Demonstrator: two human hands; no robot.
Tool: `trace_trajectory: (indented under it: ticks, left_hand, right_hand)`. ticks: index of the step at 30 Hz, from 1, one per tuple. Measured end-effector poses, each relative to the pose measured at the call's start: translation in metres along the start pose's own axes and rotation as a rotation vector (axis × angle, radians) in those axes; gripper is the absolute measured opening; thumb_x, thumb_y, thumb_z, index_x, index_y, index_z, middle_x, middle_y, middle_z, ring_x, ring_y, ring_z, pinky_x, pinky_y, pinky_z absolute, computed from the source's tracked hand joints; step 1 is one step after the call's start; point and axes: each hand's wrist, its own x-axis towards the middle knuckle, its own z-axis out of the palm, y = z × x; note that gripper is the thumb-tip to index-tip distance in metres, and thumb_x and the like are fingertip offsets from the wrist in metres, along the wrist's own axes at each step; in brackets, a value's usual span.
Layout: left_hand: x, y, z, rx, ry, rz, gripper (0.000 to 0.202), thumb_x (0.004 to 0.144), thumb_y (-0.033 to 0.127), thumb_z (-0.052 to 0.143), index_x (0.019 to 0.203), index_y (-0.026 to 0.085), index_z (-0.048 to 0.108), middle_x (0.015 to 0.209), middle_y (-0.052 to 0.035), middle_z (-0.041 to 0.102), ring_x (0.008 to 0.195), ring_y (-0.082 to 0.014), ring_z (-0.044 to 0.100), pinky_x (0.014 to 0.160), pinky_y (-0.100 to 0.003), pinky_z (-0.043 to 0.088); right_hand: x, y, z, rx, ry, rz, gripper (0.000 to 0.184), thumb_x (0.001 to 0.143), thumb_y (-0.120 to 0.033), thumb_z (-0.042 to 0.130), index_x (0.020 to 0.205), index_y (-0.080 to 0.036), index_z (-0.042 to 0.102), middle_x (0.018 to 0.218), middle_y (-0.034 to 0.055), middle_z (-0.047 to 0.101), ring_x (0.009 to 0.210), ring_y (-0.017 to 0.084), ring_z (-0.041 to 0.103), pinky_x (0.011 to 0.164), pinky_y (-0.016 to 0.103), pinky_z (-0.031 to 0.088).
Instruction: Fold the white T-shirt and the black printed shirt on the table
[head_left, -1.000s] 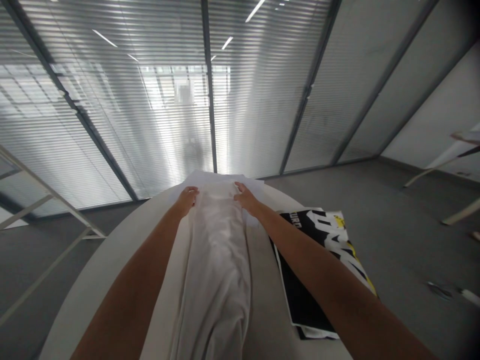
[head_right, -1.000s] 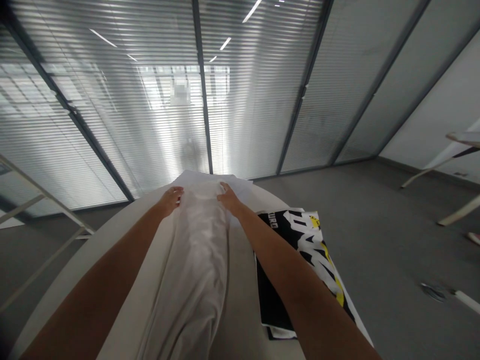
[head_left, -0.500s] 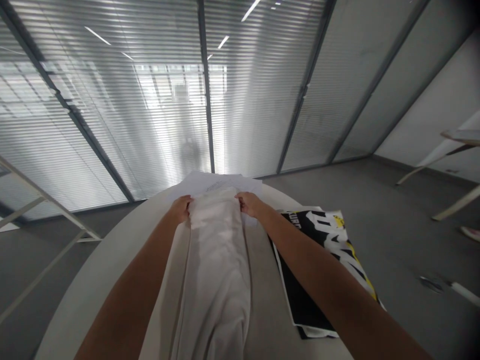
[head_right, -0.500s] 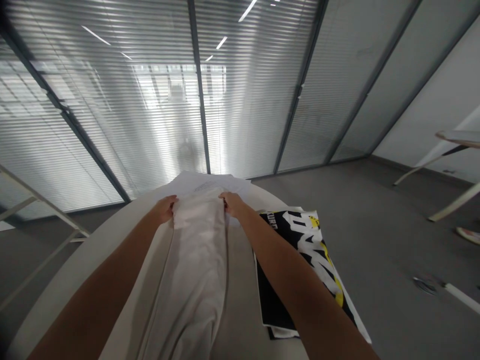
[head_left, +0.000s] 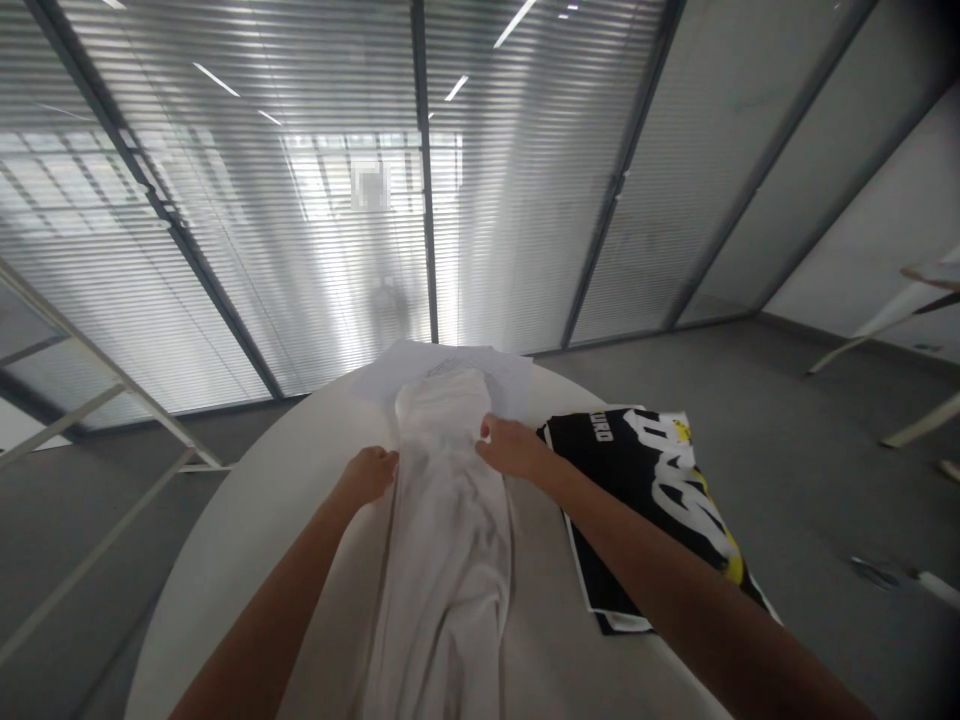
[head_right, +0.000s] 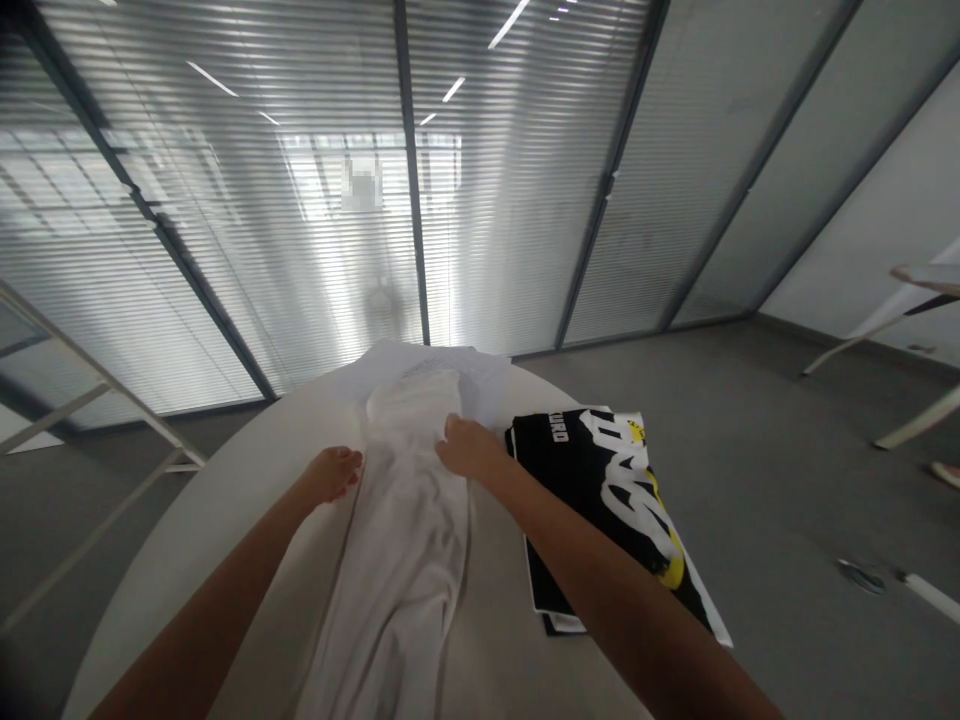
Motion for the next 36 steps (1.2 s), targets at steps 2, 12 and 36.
trace_trajectory:
  ticks: [2,12,36]
  left_hand:
    - [-0.024,-0.006,0.0,0.112,-0.033,0.008,0.027,0.079,0.036,0.053,0.057,0.021,0.054,0.051,-0.0061,0.058,0.047,-0.0192,0.058,0.054,-0.029,0.043]
    - [-0.095,-0.009,0.009,0.486,0.047,0.129,0.026,0.082,0.043,0.049,0.073,0.022,0.06,0.08,-0.0103,0.069,0.081,-0.0277,0.065,0.07,-0.034,0.043]
    - [-0.111,-0.01,0.016,0.731,0.139,0.311,0.024,0.091,0.034,0.037,0.094,0.02,0.056,0.094,-0.0098,0.067,0.089,-0.0231,0.062,0.072,-0.032,0.044]
  right_hand:
    - [-0.049,-0.005,0.007,-0.145,-0.22,-0.121,0.016,0.081,-0.032,0.056,0.087,-0.019,0.062,0.076,0.008,0.065,0.081,0.024,0.064,0.073,0.032,0.045]
    - [-0.19,-0.002,0.038,-0.161,-0.607,-0.397,0.046,0.07,-0.038,0.073,0.114,-0.031,0.062,0.096,0.0031,0.068,0.088,0.023,0.064,0.073,0.03,0.044]
    - [-0.251,0.052,0.049,1.229,-0.675,0.28,0.041,0.073,-0.033,0.065,0.107,-0.026,0.043,0.085,-0.0024,0.053,0.072,0.014,0.058,0.062,0.026,0.049]
